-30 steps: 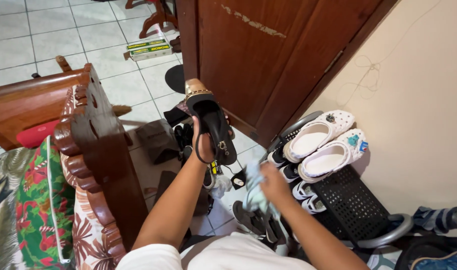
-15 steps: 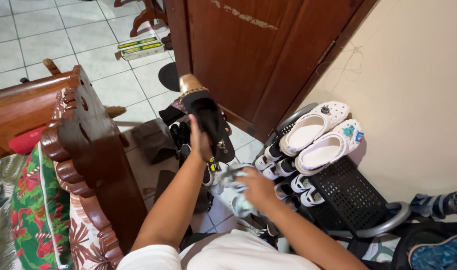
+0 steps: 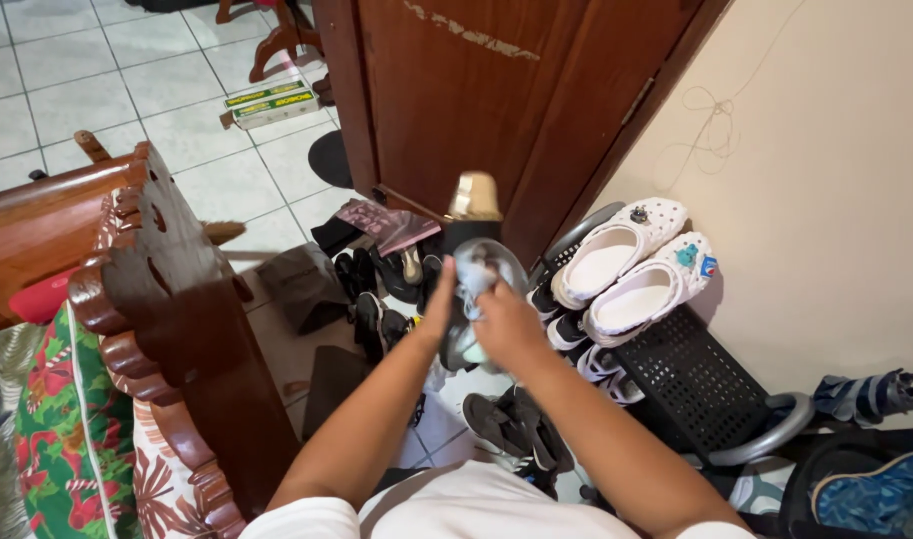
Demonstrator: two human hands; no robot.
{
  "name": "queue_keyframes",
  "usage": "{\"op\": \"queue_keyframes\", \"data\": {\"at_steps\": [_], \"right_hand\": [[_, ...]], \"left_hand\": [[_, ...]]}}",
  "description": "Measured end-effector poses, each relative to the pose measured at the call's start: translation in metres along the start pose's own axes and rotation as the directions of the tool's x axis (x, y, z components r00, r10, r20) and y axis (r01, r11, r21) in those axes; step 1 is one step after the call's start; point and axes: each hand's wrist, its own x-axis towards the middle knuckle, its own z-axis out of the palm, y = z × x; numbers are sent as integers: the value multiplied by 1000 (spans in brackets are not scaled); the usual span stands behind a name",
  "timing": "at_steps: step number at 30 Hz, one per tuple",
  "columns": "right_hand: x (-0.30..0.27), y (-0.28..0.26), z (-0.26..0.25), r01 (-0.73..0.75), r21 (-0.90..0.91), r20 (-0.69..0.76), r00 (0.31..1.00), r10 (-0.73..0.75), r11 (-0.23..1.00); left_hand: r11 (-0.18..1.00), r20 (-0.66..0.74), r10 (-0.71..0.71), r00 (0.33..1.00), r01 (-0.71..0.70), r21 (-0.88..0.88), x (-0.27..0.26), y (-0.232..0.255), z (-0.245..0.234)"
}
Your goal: Cleaning various types of shoes using a cloth
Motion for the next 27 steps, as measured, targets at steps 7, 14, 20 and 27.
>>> {"op": "queue_keyframes", "data": {"at_steps": [7,14,20,27], "right_hand": [[18,-7,-15,-127,-105,-27,992,125,986],[0,78,-14,-422,521,365,896,253,742],[40,41,-81,-424,818,55,731,680,389],[3,110,12,9,500,15,1000,-19,866]], "left_hand": [[812,46,324,945,-303,499,-30,53,63],[985,-227,130,965,-99,142,-17,56,0],[997,-216,-46,975,58,49,-30,56,22],[966,-223,182,958,-131,223,-19,58,-1]]}}
